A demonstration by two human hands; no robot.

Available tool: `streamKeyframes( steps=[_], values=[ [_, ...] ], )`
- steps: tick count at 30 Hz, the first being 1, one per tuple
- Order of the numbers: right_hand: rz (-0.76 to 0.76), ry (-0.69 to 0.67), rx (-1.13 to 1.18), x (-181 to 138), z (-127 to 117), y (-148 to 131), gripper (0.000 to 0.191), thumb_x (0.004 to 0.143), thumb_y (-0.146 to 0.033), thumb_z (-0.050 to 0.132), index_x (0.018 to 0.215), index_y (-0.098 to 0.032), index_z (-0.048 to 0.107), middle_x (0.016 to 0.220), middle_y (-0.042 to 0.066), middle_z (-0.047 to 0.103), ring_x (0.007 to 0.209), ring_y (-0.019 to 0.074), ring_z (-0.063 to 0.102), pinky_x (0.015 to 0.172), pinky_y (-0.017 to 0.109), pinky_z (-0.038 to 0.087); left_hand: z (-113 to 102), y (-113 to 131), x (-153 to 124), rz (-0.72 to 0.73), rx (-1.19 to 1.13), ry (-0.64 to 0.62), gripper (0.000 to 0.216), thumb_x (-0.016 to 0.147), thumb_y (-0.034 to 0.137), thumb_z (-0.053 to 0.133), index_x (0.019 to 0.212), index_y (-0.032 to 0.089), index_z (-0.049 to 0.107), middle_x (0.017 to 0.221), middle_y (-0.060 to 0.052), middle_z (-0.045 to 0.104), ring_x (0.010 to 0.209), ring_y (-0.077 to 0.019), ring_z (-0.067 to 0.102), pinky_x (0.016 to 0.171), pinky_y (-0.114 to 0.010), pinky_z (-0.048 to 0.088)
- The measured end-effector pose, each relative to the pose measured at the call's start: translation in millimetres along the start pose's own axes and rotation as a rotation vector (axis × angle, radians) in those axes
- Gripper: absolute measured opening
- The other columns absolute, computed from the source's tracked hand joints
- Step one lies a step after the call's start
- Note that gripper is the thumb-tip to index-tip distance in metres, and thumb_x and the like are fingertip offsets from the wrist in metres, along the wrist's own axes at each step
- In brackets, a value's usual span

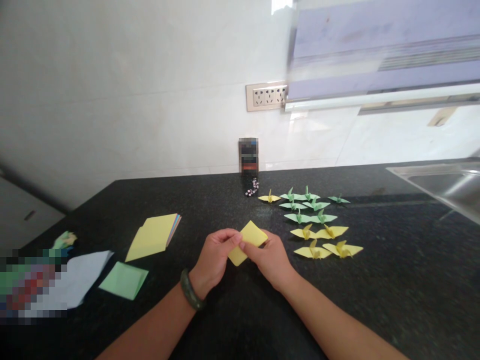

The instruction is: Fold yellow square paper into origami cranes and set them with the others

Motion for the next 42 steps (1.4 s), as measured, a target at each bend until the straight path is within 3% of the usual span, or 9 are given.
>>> streamKeyframes(
  steps=[5,9,15,25,29,34,42],
  values=[
    [0.013,0.006,-0.05,2,-1,1,0.02,0.065,-0.033,0.066,0.069,-0.014,0.061,0.062,0.002,0.061,0.051,0.0112,0.049,0.045,0.023,0.038,-1,1,0,0.014,-0.04,0.051,0.017,0.063,0.029,0.069,0.062,0.012,0.065,0.056,0.0,0.058,0.052,-0.009,0.047,0.052,-0.022,0.037],
    [-0.02,0.053,-0.131,4,-6,5,0.025,0.067,-0.036,0.065,0.059,-0.015,0.056,0.052,-0.001,0.054,0.046,0.0088,0.042,0.043,0.022,0.036,-5,1,3,0.012,-0.078,0.152,0.018,0.062,0.03,0.07,0.063,0.012,0.065,0.057,0.0,0.06,0.051,-0.009,0.048,0.05,-0.022,0.038],
    [-0.037,0.091,-0.167,5,-9,5,0.027,0.068,-0.039,0.066,0.06,-0.015,0.058,0.053,-0.001,0.052,0.048,0.009,0.041,0.047,0.022,0.036,-4,1,4,0.009,-0.087,0.226,0.019,0.061,0.029,0.071,0.063,0.012,0.065,0.056,0.0,0.06,0.05,-0.0091,0.049,0.05,-0.022,0.039],
    [-0.005,0.195,0.036,9,-16,1,0.028,0.069,-0.044,0.063,0.069,-0.016,0.055,0.056,-0.002,0.052,0.046,0.0096,0.043,0.044,0.022,0.034,-1,-3,1,-0.079,-0.012,-0.047,0.024,0.061,0.031,0.072,0.056,0.011,0.059,0.052,-0.001,0.057,0.051,-0.0091,0.049,0.055,-0.023,0.039],
    [-0.081,0.137,-0.155,9,-20,0,0.026,0.074,-0.043,0.058,0.069,-0.017,0.056,0.057,-0.001,0.053,0.049,0.0108,0.044,0.045,0.022,0.035,2,1,0,-0.071,-0.124,-0.094,0.027,0.058,0.026,0.075,0.075,0.011,0.062,0.07,-0.003,0.064,0.064,-0.0127,0.057,0.064,-0.026,0.044],
    [-0.303,0.0,-0.46,3,-14,-3,0.021,0.08,-0.034,0.053,0.067,-0.018,0.057,0.066,0.002,0.057,0.062,0.0143,0.052,0.056,0.025,0.041,3,5,-4,0.006,-0.144,0.03,0.055,0.055,0.02,0.076,0.105,0.017,0.053,0.076,0.0,0.064,0.063,-0.0113,0.057,0.062,-0.024,0.044],
    [-0.344,-0.031,-0.533,1,-10,-2,0.022,0.083,-0.031,0.05,0.066,-0.018,0.055,0.067,0.002,0.056,0.061,0.0136,0.051,0.056,0.025,0.041,3,3,-7,0.051,-0.077,0.119,0.049,0.059,0.018,0.072,0.104,0.016,0.052,0.063,0.004,0.058,0.052,-0.008,0.05,0.051,-0.02,0.04]
  ],
)
Point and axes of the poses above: each hand's wrist, its own x-axis towards the middle knuckle, its own z-axis out of the palm, y = z × x, the point moved 1 cm from there along x, towards the middle knuckle
